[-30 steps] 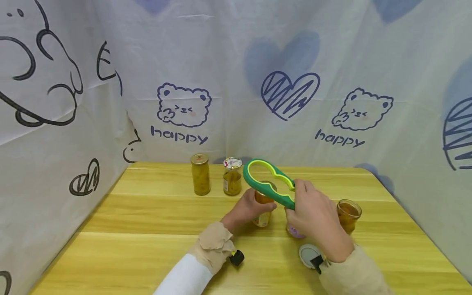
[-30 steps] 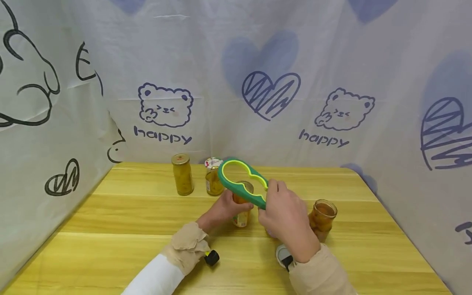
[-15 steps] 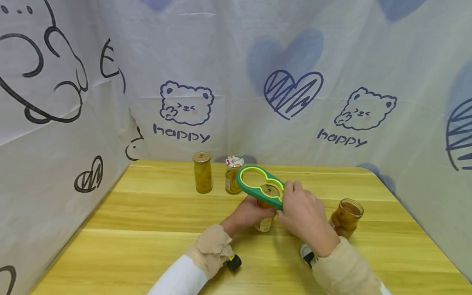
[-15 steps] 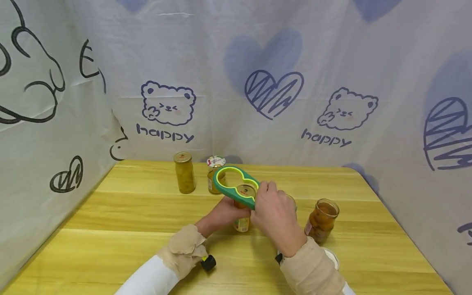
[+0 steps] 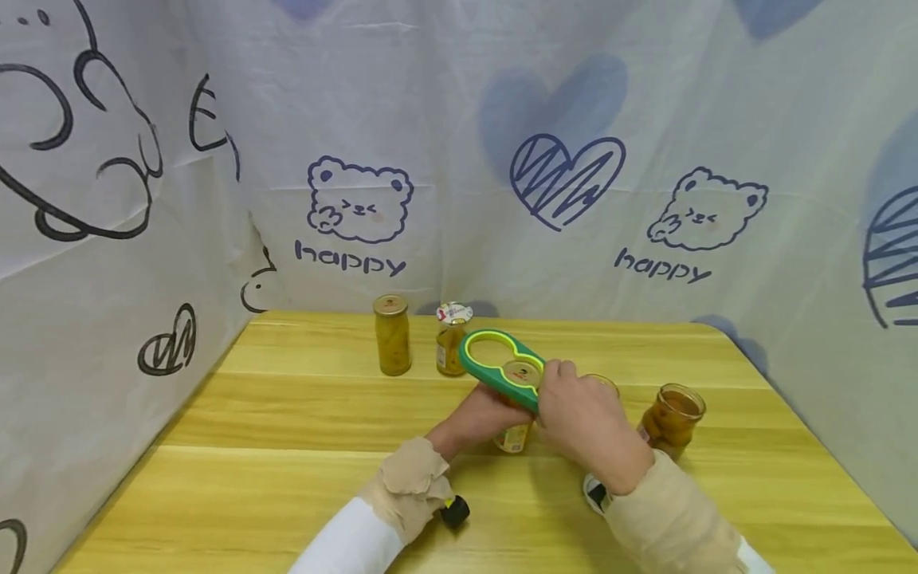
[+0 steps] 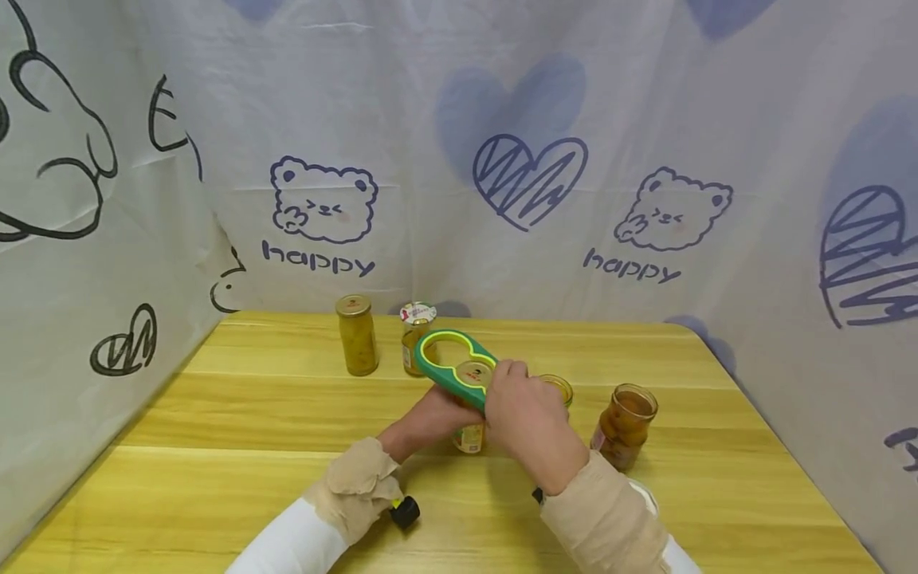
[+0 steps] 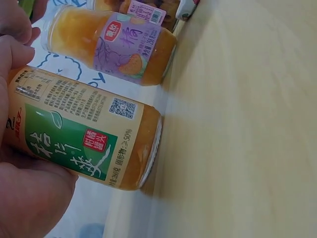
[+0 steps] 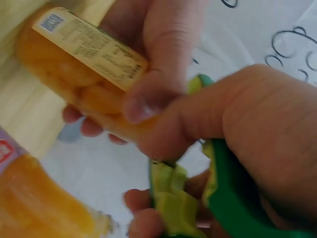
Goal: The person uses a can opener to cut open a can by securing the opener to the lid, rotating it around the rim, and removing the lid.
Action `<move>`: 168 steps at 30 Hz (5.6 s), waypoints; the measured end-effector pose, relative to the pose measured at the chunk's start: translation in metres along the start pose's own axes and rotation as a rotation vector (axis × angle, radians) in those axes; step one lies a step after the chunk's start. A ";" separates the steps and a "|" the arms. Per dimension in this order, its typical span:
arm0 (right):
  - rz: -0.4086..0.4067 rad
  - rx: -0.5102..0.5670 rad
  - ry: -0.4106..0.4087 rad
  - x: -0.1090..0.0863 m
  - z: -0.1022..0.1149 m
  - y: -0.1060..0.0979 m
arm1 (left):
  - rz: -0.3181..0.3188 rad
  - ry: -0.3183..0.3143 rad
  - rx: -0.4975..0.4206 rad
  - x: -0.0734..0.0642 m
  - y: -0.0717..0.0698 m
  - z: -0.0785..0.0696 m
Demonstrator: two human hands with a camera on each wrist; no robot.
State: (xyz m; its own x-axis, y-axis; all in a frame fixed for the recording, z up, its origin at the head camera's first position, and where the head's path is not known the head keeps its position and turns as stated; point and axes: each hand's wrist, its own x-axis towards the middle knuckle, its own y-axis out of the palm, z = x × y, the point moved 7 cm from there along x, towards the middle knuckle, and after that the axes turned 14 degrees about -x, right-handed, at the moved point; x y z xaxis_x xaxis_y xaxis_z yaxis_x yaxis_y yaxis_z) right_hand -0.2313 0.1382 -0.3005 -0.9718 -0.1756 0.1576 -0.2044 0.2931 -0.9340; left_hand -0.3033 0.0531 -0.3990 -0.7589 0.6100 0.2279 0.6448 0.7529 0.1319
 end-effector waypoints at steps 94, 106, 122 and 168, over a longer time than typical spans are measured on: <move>-0.059 0.440 0.062 -0.009 -0.053 -0.019 | 0.227 -0.076 0.062 0.025 0.003 0.015; -0.043 0.694 0.136 -0.010 -0.055 -0.018 | 0.190 -0.100 0.033 0.023 0.016 0.016; -0.039 0.748 0.154 -0.012 -0.062 -0.013 | 0.224 -0.100 0.013 0.025 0.023 0.020; -0.053 0.799 0.063 -0.010 -0.046 -0.006 | -0.176 0.749 0.681 -0.018 0.043 -0.148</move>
State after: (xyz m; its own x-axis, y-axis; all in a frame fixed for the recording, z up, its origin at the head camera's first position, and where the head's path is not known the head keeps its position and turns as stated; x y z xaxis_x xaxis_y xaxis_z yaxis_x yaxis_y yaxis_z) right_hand -0.2259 0.1817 -0.2814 -0.9729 -0.1103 0.2033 -0.1271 -0.4792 -0.8684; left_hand -0.2485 0.0381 -0.2544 -0.4356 0.3424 0.8325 0.1645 0.9395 -0.3004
